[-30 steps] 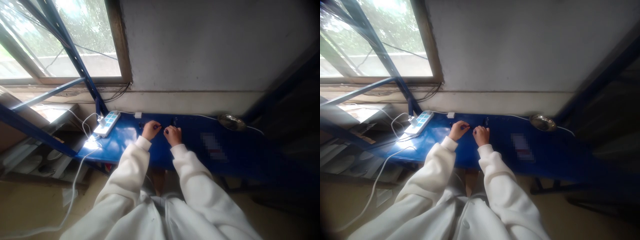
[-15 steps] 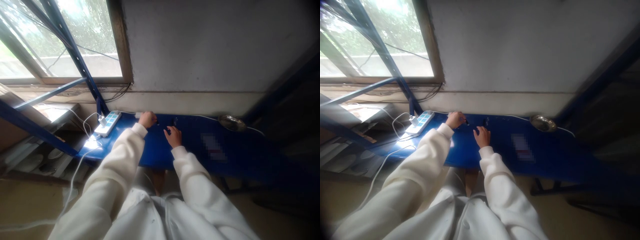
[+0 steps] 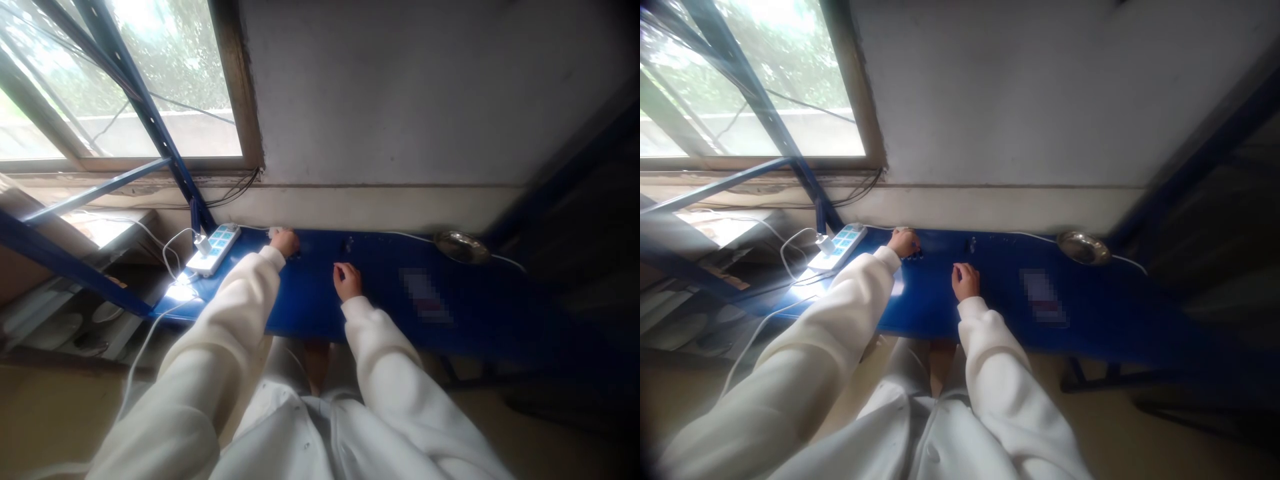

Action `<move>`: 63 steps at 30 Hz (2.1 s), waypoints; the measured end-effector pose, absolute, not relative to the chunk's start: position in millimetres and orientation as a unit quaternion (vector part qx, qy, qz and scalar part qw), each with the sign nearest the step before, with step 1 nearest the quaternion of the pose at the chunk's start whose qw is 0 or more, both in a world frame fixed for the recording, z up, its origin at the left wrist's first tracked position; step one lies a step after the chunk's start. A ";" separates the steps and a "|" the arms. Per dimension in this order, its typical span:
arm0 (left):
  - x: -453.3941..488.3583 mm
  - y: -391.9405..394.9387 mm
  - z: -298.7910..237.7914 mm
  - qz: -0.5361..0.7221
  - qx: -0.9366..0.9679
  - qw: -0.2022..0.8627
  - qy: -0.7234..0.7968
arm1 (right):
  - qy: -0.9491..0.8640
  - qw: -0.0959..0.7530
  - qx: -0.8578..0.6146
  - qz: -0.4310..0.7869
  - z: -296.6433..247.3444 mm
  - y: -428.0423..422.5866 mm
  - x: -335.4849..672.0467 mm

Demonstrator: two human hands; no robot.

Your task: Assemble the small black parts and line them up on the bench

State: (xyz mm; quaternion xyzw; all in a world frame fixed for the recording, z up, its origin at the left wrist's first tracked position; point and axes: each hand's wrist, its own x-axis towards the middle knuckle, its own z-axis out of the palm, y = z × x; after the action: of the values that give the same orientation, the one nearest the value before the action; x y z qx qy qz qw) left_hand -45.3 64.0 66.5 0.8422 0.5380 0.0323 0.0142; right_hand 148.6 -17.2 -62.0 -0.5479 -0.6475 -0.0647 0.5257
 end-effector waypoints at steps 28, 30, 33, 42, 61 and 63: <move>-47.3 72.8 52.5 0.016 0.851 0.015 0.525 | -0.645 0.529 -0.550 -0.045 -62.9 -17.3 148.6; -47.2 71.9 53.2 0.017 0.850 0.018 0.526 | -0.644 0.528 -0.552 -0.041 -62.6 -17.5 148.7; -47.2 71.0 54.0 0.019 0.849 0.021 0.528 | -0.646 0.524 -0.554 -0.038 -62.3 -17.8 149.0; -49.0 71.4 53.8 0.020 0.850 0.019 0.527 | -0.646 0.524 -0.553 -0.048 -61.4 -17.9 149.2; -49.4 70.1 57.3 0.006 0.845 0.009 0.535 | -0.644 0.522 -0.558 -0.040 -63.9 -16.4 149.4; -48.4 67.9 59.9 0.015 0.847 0.007 0.532 | -0.643 0.525 -0.556 -0.041 -63.4 -16.8 149.1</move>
State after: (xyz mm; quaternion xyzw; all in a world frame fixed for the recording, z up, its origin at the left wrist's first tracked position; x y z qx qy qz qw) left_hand -48.4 67.9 59.9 0.8468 0.5316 0.0148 0.0074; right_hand 149.1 -16.8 -63.4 -0.5562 -0.6425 -0.0412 0.5255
